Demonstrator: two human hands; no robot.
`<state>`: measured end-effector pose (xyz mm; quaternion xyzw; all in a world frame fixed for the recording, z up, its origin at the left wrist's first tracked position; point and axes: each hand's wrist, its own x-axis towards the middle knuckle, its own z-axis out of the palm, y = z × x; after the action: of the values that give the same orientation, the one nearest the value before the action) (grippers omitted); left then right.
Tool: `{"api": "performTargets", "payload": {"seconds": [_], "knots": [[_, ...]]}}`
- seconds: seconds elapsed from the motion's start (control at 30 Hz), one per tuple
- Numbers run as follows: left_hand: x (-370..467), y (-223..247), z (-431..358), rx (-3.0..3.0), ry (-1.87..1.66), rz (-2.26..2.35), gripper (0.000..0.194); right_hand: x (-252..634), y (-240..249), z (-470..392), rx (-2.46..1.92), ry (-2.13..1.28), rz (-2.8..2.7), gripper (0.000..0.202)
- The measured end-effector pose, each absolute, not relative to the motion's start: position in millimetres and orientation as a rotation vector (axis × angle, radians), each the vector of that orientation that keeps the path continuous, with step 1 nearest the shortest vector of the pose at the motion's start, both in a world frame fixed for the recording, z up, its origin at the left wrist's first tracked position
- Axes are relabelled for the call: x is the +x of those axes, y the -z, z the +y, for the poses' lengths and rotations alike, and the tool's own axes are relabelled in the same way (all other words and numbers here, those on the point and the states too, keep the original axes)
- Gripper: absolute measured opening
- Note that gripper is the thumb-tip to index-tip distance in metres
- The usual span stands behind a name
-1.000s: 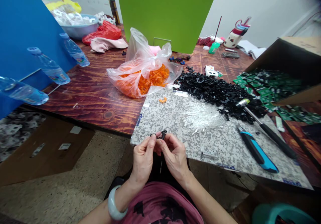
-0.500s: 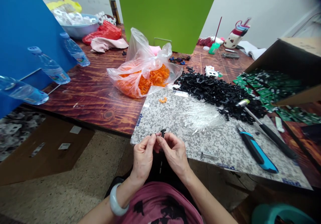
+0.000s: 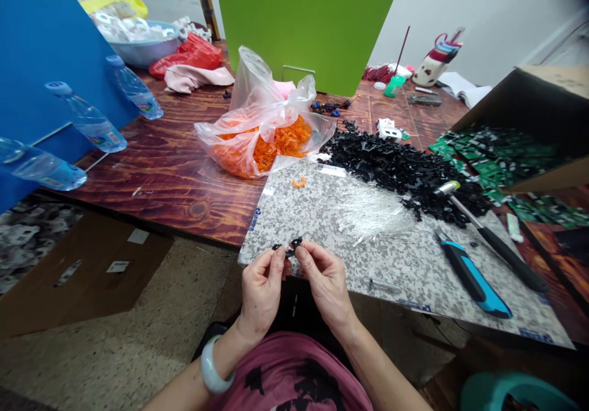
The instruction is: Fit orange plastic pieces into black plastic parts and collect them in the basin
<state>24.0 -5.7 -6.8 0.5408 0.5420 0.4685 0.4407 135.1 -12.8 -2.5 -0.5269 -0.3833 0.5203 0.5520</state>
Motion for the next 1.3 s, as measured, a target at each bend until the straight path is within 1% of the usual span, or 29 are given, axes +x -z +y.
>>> {"api": "performTargets", "payload": {"seconds": [0.17, 0.37, 0.47, 0.8, 0.97, 1.13, 1.23, 1.3], "knots": [[22.9, 9.3, -8.3, 1.412, -1.139, 1.349, 0.033, 136.0, -3.6, -15.5, -1.243, -1.248, -1.019, 0.025], [25.6, 7.6, -13.1, 1.484, -1.145, 1.337, 0.032, 134.1, -6.7, -15.9, -1.317, -1.022, -1.175, 0.026], [26.5, 7.5, -12.6, 1.479, -1.145, 1.336, 0.033, 135.9, -4.9, -14.1, -1.356, -0.976, -1.202, 0.027], [23.6, 14.5, -7.0, 1.456, -1.096, 1.316, 0.030, 140.7, 4.2, -11.4, -1.253, -1.155, -1.043, 0.025], [22.2, 12.0, -7.4, 1.333, -1.092, 1.220, 0.017, 143.5, 4.6, -12.5, -1.254, -1.211, -0.973, 0.025], [21.7, 5.5, -4.1, 1.116, -1.087, 1.147, 0.025, 145.7, 5.2, -13.8, -1.251, -1.222, -0.979, 0.025], [20.6, 4.8, -2.5, 1.121, -1.050, 1.140, 0.023, 145.1, 6.3, -13.7, -1.240, -1.249, -0.961, 0.025], [20.0, 6.5, -2.4, 1.155, -1.037, 1.150, 0.030, 144.4, 7.1, -13.5, -1.221, -1.282, -0.936, 0.025]]}}
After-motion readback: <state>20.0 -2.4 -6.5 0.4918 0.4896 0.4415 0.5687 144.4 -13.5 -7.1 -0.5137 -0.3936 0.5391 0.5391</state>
